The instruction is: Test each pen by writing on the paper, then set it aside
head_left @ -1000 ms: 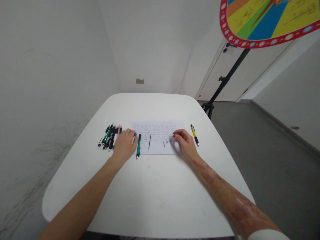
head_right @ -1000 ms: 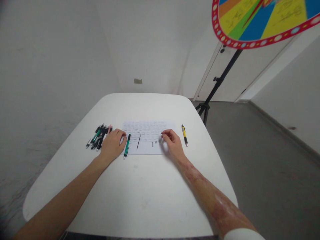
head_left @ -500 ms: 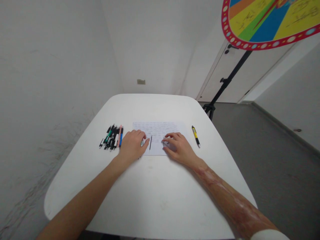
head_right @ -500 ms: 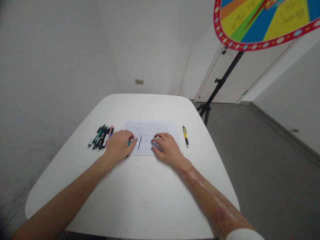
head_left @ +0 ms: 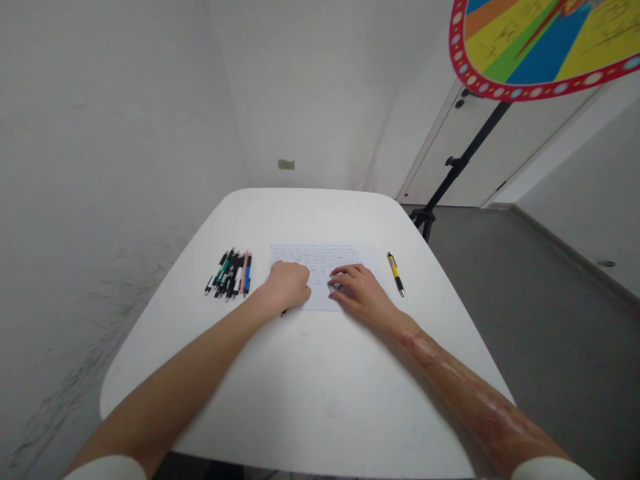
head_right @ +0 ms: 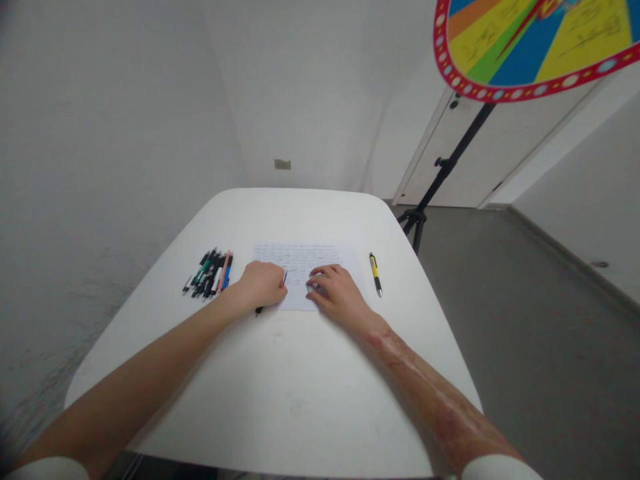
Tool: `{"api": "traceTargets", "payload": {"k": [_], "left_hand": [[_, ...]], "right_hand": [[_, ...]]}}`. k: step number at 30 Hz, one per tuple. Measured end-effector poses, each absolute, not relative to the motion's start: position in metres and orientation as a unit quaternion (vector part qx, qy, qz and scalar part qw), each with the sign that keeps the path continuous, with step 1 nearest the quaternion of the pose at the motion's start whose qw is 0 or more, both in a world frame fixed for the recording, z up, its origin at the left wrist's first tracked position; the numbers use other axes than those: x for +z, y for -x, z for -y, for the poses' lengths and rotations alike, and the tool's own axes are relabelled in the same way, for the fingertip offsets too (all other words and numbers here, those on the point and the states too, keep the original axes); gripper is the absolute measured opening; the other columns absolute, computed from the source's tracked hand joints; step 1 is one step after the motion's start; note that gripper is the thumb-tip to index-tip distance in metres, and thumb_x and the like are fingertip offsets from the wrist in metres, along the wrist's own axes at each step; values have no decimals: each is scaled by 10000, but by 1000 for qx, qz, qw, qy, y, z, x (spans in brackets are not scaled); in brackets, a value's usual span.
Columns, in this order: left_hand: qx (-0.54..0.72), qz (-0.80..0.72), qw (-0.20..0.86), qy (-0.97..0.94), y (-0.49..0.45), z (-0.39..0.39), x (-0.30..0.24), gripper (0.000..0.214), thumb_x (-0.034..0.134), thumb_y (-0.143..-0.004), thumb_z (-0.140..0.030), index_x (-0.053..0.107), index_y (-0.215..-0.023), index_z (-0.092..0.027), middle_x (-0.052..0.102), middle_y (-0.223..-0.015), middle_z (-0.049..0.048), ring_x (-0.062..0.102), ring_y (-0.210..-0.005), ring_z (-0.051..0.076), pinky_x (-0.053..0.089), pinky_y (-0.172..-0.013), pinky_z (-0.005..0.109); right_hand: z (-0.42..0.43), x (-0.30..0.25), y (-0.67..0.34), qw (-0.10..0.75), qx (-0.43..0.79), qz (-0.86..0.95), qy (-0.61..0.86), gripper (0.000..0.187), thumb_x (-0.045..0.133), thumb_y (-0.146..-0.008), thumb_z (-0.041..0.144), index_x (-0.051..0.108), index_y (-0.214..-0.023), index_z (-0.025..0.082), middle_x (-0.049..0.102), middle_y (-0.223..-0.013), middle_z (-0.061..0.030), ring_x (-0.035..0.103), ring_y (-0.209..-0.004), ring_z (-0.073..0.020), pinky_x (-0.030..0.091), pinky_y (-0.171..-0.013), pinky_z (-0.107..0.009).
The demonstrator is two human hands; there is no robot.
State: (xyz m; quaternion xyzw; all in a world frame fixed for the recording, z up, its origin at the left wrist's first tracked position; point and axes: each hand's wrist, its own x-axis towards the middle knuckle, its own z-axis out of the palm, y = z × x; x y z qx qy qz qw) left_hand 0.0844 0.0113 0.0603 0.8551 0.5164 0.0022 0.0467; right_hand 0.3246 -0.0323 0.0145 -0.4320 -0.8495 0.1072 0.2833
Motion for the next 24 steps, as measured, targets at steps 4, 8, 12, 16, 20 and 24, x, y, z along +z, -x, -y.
{"api": "traceTargets", "payload": {"k": [4, 8, 12, 16, 20, 24], "left_hand": [[-44, -527, 51, -847, -91, -14, 65, 167, 793, -822, -337, 819, -902, -192, 813, -864, 145, 789, -886, 318, 575, -858, 394], [-57, -533, 51, -843, -94, -12, 69, 226, 817, -797, -385, 825, -937, -208, 816, -875, 139, 791, -911, 318, 578, -877, 390], [-50, -538, 45, -841, -92, -6, 73, 188, 800, -790, -343, 825, -909, -199, 813, -867, 146, 792, -891, 323, 575, -846, 389], [-28, -548, 29, -836, -86, 2, 81, 130, 732, -837, -286, 811, -870, -188, 809, -861, 155, 786, -859, 331, 554, -767, 387], [31, -558, 5, -830, -73, 7, 90, 105, 712, -875, -281, 792, -879, -213, 808, -839, 100, 764, -804, 282, 515, -735, 354], [137, -528, -14, -838, -53, 15, 80, 70, 717, -930, -269, 777, -932, -232, 825, -931, 57, 761, -877, 266, 521, -783, 352]], "right_hand": [[31, 17, -324, 274, 102, 859, 419, 111, 794, -999, 266, 805, -1109, 264, 765, -1312, -89, 639, -1212, -309, 494, -1090, -547], [31, 22, -320, 269, 99, 861, 420, 127, 784, -991, 246, 811, -1112, 272, 773, -1278, -90, 648, -1186, -310, 504, -1063, -543], [31, 29, -311, 229, 58, 878, 417, 101, 763, -977, 172, 820, -1000, 253, 796, -1216, -94, 652, -1153, -323, 501, -1046, -543], [33, 32, -300, 216, 32, 889, 403, 187, 710, -957, 92, 813, -987, 245, 805, -1153, -106, 658, -1106, -313, 494, -1049, -531], [39, 31, -299, 249, 46, 878, 406, 198, 657, -983, 98, 779, -1049, 240, 805, -1138, -108, 656, -1092, -312, 498, -1047, -520], [46, 24, -301, 345, 90, 824, 439, 158, 623, -1048, 170, 747, -1106, 248, 791, -1041, -93, 673, -1022, -299, 527, -970, -489]]}}
